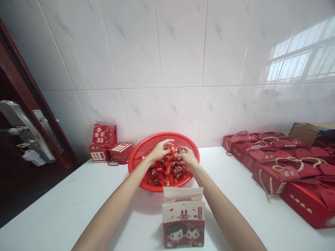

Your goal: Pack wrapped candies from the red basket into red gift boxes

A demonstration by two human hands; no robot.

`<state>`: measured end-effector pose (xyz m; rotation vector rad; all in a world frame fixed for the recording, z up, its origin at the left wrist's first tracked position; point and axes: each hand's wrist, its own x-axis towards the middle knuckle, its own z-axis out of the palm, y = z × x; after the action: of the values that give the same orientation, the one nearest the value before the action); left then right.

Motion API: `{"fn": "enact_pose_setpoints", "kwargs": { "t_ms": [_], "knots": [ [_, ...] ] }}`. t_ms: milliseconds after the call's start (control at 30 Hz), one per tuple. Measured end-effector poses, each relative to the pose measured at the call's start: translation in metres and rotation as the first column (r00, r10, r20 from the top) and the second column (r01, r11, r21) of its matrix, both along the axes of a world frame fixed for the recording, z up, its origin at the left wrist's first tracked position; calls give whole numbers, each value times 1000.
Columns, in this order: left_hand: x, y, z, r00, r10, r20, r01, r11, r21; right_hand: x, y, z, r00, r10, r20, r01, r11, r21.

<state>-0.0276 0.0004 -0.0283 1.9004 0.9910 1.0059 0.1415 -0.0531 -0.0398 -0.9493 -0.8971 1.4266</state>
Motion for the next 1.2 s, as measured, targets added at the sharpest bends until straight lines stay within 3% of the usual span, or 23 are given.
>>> {"fn": "enact_pose_setpoints", "kwargs": {
  "t_ms": [167, 267, 400, 567, 767, 900, 1067, 1200],
  "knots": [
    [2, -6, 9, 997, -20, 78, 18, 999, 26, 2, -13, -5, 995, -75, -61, 79, 995, 55],
    [5, -12, 15, 985, -56, 162, 53, 998, 19, 3, -21, -9, 992, -62, -113, 70, 995, 65],
    [10, -20, 17, 983, -90, 163, 87, 996, 22, 5, -32, -11, 984, -60, -165, 75, 994, 83],
    [22, -24, 11, 987, -93, 129, 91, 996, 23, 11, -40, -14, 965, -89, -248, 127, 982, 141],
    [49, -16, -4, 984, -115, 137, 117, 993, -2, 25, -35, -31, 971, -179, -160, 201, 971, 131],
    [61, -4, -9, 986, -128, 111, 126, 992, 22, 33, -26, -36, 957, -220, -187, 246, 960, 133],
    [57, 3, 0, 996, 2, 87, -20, 979, 201, 32, -22, -31, 942, -237, -237, 281, 944, 173],
    [47, -13, 11, 988, 151, 33, -153, 923, 353, 32, -21, -32, 942, -264, -206, 308, 925, 223]
  ]
}}
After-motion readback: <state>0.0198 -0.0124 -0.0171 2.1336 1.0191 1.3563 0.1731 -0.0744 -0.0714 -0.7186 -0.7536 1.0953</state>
